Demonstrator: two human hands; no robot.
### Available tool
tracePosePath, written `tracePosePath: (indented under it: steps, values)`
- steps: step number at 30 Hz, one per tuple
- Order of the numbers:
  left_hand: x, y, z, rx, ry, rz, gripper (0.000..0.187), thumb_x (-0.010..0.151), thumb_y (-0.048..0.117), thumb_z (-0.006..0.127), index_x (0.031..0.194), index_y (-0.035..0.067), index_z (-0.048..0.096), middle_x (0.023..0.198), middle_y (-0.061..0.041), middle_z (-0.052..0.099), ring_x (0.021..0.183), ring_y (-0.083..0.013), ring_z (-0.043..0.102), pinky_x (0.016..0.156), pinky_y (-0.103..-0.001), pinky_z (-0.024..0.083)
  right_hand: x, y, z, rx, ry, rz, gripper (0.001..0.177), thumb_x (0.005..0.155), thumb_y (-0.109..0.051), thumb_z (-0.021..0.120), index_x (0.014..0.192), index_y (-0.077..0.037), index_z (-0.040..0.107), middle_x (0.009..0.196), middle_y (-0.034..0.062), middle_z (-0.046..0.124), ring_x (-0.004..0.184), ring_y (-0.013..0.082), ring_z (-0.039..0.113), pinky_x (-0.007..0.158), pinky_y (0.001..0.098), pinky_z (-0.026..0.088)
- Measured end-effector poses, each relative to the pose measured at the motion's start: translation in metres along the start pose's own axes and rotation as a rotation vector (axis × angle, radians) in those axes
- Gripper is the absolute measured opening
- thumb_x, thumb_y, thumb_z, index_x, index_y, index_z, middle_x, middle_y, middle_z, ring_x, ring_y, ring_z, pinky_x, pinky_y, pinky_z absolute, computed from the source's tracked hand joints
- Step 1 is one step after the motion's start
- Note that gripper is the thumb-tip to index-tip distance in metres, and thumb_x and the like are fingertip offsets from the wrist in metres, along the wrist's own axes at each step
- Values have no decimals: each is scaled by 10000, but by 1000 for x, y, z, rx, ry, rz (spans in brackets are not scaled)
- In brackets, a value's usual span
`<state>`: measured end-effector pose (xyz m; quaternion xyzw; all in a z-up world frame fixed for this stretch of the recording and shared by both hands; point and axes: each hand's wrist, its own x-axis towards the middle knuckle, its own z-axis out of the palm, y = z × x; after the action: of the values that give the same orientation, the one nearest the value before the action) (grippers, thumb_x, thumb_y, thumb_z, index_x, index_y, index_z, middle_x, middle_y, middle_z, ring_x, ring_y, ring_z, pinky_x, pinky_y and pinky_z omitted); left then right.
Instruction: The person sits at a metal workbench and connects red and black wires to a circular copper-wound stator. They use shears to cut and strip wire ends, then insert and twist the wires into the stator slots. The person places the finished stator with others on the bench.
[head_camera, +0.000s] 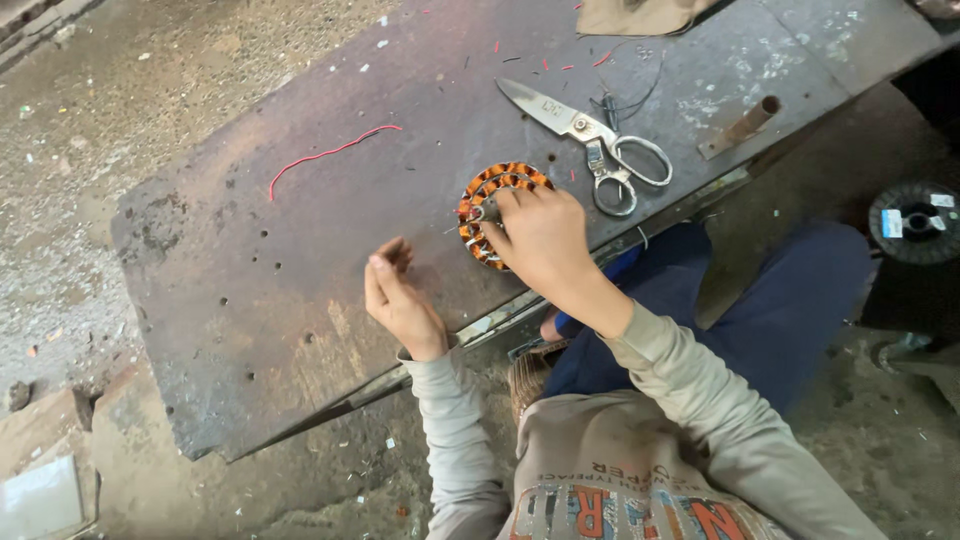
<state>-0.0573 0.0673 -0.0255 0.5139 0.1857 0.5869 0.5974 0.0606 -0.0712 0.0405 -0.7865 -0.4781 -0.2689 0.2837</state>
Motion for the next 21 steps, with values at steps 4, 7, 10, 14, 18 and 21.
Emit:
tracePosePath:
  steps: [4, 7, 10, 14, 18, 21]
  values:
    - [-5, -22, -6, 108, -21, -9, 338, 1109, 255, 523, 1055, -28, 698, 967, -68, 709, 908, -136, 653, 856, -291, 540, 11, 7, 8, 72, 6, -47, 177, 850, -208, 748, 876, -46, 683, 689, 116, 653, 675, 319, 656, 620, 443, 497]
    - [-11, -23, -13, 264, -72, 13, 298, 1104, 232, 556, 1063, -25, 700, 945, -56, 706, 871, -114, 642, 813, -264, 540, 15, 14, 5, 244, 93, -21, 225, 894, -236, 731, 913, -14, 694, 706, 152, 657, 643, 342, 655, 581, 443, 503]
    - [-10, -19, -2, 389, -162, 50, 255, 1094, 203, 587, 1074, -33, 682, 979, -60, 709, 872, -103, 656, 804, -254, 542, 15, 26, -27, 386, 92, 87, 299, 946, -237, 725, 762, -23, 626, 627, 141, 600, 606, 308, 644, 584, 403, 504]
    - [-8, -10, -5, 731, -226, 249, 201, 1096, 157, 636, 1105, -37, 687, 1005, -112, 707, 892, -172, 646, 811, -298, 520, 2, 59, -123, 668, 15, 295, 236, 993, -180, 700, 846, 4, 683, 613, 83, 569, 527, 144, 528, 522, 309, 420]
    - [-11, -5, -5, 944, -354, 287, 190, 1076, 169, 668, 1125, -12, 697, 992, -131, 642, 860, -233, 608, 785, -344, 495, -21, 131, -234, 645, 88, 543, 141, 958, -142, 716, 926, -5, 727, 697, -5, 680, 618, 59, 634, 538, 245, 473]
    - [-3, -7, 27, 986, -368, 307, 190, 1065, 165, 659, 1119, -14, 694, 988, -140, 649, 869, -248, 619, 798, -358, 504, -34, 204, -277, 499, 243, 628, 128, 992, -96, 703, 1003, 32, 709, 771, 14, 675, 697, 57, 616, 599, 228, 453]
